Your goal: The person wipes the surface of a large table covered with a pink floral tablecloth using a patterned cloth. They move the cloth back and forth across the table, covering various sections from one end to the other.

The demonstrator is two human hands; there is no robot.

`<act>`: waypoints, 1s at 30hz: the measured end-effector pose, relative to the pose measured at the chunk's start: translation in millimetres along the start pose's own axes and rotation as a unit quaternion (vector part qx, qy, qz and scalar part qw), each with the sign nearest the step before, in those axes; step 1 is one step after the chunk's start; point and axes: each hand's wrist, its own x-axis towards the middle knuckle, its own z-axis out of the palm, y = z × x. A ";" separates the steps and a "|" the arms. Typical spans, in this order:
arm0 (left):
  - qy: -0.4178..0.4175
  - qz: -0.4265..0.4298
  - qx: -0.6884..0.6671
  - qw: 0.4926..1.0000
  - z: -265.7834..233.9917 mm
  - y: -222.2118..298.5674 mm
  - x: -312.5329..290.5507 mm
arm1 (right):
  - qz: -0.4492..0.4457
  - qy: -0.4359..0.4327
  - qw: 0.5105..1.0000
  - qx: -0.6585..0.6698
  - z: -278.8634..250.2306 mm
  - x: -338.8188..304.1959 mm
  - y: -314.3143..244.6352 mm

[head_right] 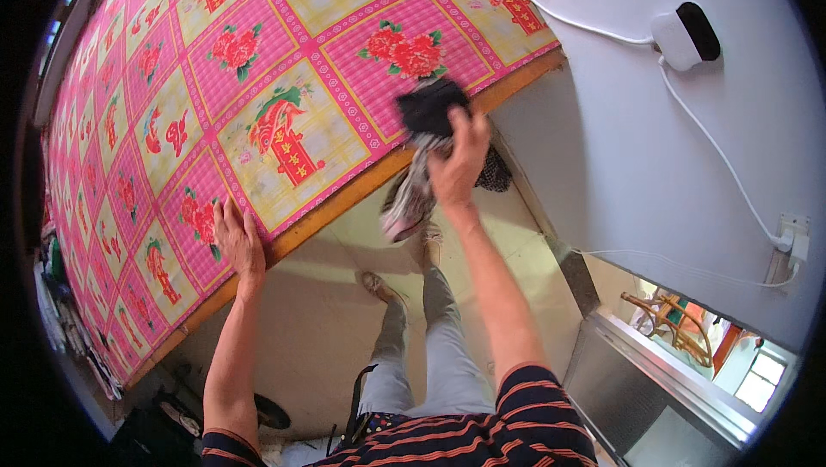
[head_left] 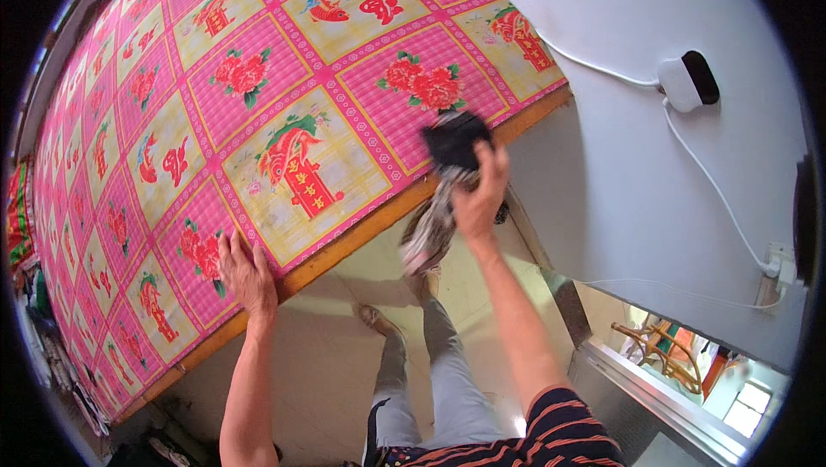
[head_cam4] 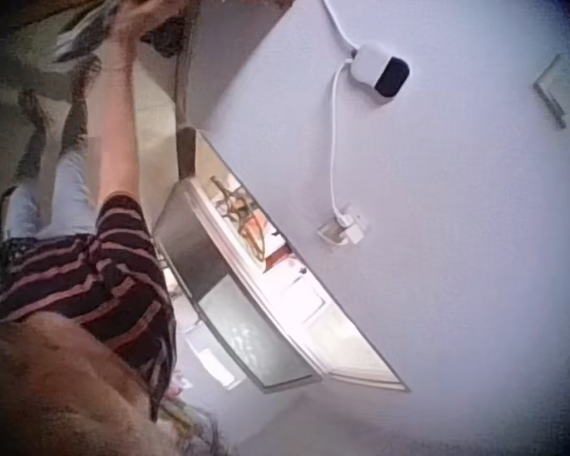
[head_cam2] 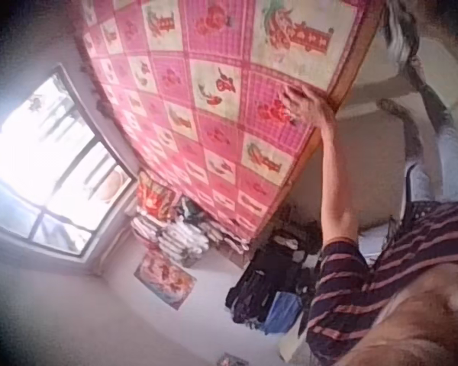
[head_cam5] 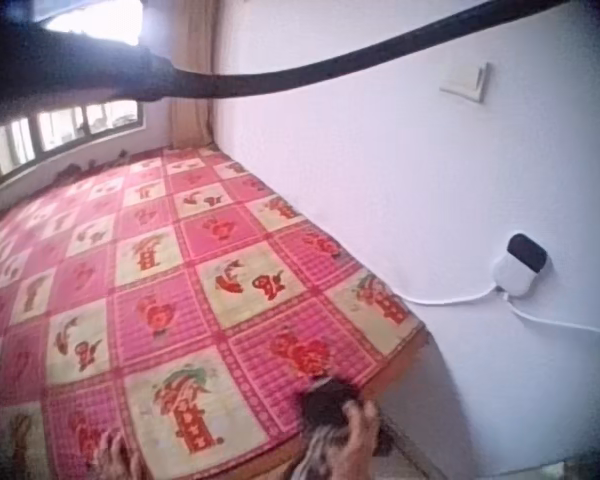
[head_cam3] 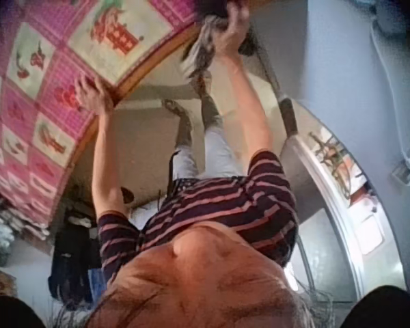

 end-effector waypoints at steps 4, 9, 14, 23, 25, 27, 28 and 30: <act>0.011 0.035 0.056 0.998 9.0 -17.8 -8.4 | 0.216 0.114 0.969 0.046 1.8 90.2 82.4; 0.010 0.024 0.059 0.998 -5.9 -15.5 -10.4 | 0.366 0.238 0.887 0.152 -19.5 150.6 121.0; -0.001 0.026 0.048 0.999 0.6 -6.2 -11.9 | 0.327 0.182 0.923 0.092 -20.2 119.4 133.5; 0.008 0.029 0.061 0.998 -8.8 -14.3 -9.1 | 0.395 0.115 0.844 0.345 29.7 -58.6 -70.7; 0.008 0.017 0.076 0.997 -9.4 -20.3 -8.7 | 0.434 0.049 0.846 0.306 40.1 -107.4 -125.0; -0.004 0.016 0.059 0.998 -4.5 -9.5 -9.3 | 0.417 -0.013 0.861 0.292 41.0 -147.0 -152.9; -0.007 0.014 0.051 0.999 -4.8 -5.8 -8.5 | 0.376 -0.026 0.883 0.280 40.5 -159.1 -159.2; -0.006 0.013 0.042 0.999 -3.4 -4.2 -7.4 | 0.289 -0.066 0.921 0.253 38.9 -174.6 -172.4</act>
